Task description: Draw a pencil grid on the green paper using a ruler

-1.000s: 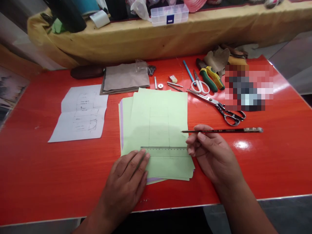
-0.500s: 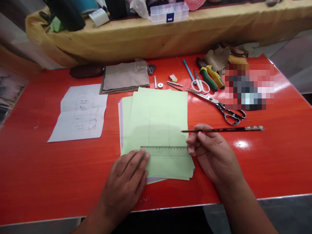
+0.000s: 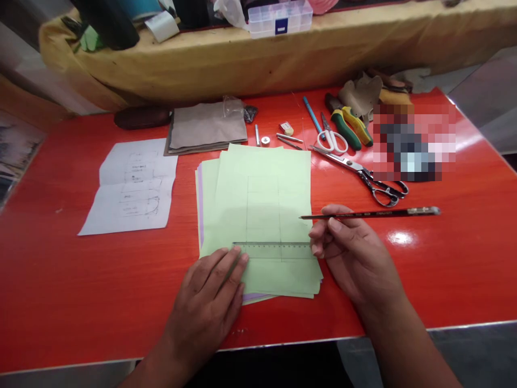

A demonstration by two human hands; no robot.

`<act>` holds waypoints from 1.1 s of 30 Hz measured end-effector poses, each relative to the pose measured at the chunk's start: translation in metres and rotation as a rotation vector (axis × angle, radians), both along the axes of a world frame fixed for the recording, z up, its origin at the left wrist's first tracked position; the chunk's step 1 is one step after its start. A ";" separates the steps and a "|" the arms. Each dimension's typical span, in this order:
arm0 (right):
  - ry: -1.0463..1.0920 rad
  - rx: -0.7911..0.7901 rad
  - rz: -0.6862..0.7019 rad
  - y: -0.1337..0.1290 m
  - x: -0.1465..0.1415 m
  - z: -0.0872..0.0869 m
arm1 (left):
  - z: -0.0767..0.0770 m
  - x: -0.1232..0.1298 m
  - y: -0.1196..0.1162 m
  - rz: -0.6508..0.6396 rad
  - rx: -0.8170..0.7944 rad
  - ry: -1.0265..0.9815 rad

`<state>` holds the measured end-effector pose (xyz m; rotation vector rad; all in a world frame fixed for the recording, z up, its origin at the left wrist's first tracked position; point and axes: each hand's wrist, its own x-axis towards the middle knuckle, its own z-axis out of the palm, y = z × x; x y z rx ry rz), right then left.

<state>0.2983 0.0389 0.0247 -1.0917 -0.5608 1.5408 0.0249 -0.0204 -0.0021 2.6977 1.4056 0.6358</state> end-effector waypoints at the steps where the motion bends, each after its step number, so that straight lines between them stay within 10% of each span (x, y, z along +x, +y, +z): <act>1: -0.004 0.004 0.004 0.000 0.000 -0.001 | 0.000 0.000 0.000 -0.002 0.001 -0.002; 24: -0.020 0.064 0.004 -0.003 -0.001 0.000 | 0.000 0.001 -0.001 0.007 0.022 0.039; 33: -0.269 0.254 0.277 -0.002 -0.012 0.022 | -0.001 -0.001 -0.003 0.004 0.029 0.055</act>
